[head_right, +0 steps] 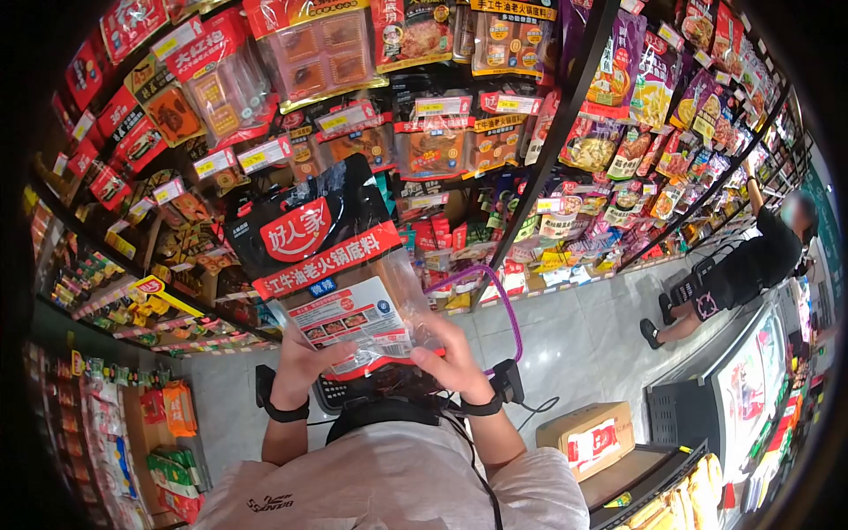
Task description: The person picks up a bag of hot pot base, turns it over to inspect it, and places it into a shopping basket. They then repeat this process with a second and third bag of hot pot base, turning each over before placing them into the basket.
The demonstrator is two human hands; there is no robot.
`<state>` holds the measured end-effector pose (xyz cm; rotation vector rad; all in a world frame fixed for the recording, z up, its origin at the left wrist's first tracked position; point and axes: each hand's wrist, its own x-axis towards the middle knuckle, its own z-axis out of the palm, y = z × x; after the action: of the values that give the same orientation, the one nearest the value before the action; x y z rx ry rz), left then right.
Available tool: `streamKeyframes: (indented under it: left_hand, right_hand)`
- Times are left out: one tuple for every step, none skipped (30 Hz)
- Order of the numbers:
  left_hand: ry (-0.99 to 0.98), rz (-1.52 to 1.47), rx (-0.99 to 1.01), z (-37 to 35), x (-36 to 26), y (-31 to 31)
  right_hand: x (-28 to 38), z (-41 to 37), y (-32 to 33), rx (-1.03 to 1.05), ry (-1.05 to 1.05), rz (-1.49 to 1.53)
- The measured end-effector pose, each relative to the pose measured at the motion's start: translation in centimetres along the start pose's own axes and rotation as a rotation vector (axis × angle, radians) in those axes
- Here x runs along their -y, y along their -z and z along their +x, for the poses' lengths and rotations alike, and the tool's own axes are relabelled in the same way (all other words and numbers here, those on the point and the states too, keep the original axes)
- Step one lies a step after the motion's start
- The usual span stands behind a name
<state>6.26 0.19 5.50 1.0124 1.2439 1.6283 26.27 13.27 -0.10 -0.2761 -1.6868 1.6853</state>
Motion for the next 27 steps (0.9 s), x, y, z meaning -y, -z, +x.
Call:
streamKeyframes:
  left_hand:
    - [0.022,0.008,0.016,0.0,0.2,0.4]
    - [0.044,0.017,0.032,0.0,0.2,0.6]
    - [0.040,0.015,0.042,-0.1,0.2,0.6]
    - [0.034,0.014,0.052,-0.2,0.1,0.6]
    - [0.029,0.013,0.062,-0.3,0.1,0.6]
    - [0.011,0.062,0.076,-0.3,0.2,0.8]
    - [-0.008,0.111,0.089,-0.3,0.4,1.0]
    - [-0.026,0.161,0.101,-0.4,0.5,1.1]
    - [-0.020,0.119,0.091,-0.4,0.3,0.9]
    - [-0.013,0.078,0.081,-0.4,-0.2,0.5]
    - [-0.007,0.036,0.071,-0.5,-0.5,0.3]
    - [0.025,0.029,0.075,-0.5,-0.5,0.3]
    - [0.056,0.021,0.079,-0.5,-0.6,0.4]
    - [0.086,0.014,0.083,-0.5,-0.7,0.4]
    - [0.075,0.003,0.069,-0.5,-0.8,0.3]
    - [0.065,-0.008,0.054,-0.6,-0.8,0.0]
    - [0.055,-0.020,0.040,-0.7,-0.8,-0.1]
    - [0.063,-0.012,0.036,-0.8,-0.8,0.0]
    - [0.073,-0.004,0.032,-0.9,-0.8,0.1]
    - [0.082,0.004,0.028,-1.0,-0.8,0.2]
    - [0.053,0.011,0.030,-1.0,-0.9,0.1]
    - [0.024,0.018,0.032,-0.9,-1.0,0.1]
    - [-0.004,0.025,0.034,-1.0,-1.0,0.1]
    - [-0.012,0.026,0.030,-1.1,-1.0,0.1]
    - [-0.020,0.027,0.028,-1.1,-0.9,0.1]
    - [-0.029,0.029,0.025,-1.1,-0.8,0.2]
    - [-0.020,0.023,0.019,-1.2,-0.7,0.2]
  right_hand:
    - [0.2,0.3,0.2,0.024,0.004,-0.001]
    - [0.6,0.5,-0.1,0.005,-0.030,0.080]
    - [1.0,0.7,-0.4,0.008,-0.037,0.014]
    - [1.4,0.9,-0.5,0.011,-0.042,-0.052]
    - [1.6,1.1,-0.6,0.015,-0.047,-0.118]
    - [2.0,1.4,-0.8,0.030,0.019,-0.206]
    - [2.2,1.8,-0.9,0.045,0.085,-0.295]
    - [2.4,2.0,-1.1,0.061,0.151,-0.383]
    - [2.4,2.1,-1.2,0.055,0.152,-0.382]
    - [2.4,2.1,-1.3,0.050,0.152,-0.382]
    - [2.4,2.0,-1.4,0.045,0.152,-0.382]
    - [2.5,2.0,-1.5,0.054,0.126,-0.369]
    - [2.7,2.0,-1.6,0.064,0.100,-0.356]
    - [2.8,2.1,-1.6,0.073,0.075,-0.343]
    - [2.7,2.0,-1.6,0.074,0.055,-0.327]
    - [2.4,1.8,-1.5,0.075,0.036,-0.310]
    - [2.3,1.7,-1.5,0.076,0.015,-0.294]
    - [2.4,1.7,-1.7,0.066,0.029,-0.283]
    - [2.6,1.7,-2.0,0.057,0.042,-0.272]
    - [2.8,1.7,-2.1,0.048,0.056,-0.261]
    - [2.6,1.7,-2.1,0.050,0.045,-0.249]
    - [2.4,1.6,-2.1,0.052,0.035,-0.237]
    - [2.3,1.5,-2.1,0.054,0.023,-0.223]
    - [2.5,1.5,-2.3,0.045,0.016,-0.202]
    - [2.9,1.6,-2.5,0.037,0.011,-0.181]
    - [3.2,1.7,-2.6,0.027,0.005,-0.160]
    - [3.3,1.7,-2.5,0.046,0.001,-0.191]
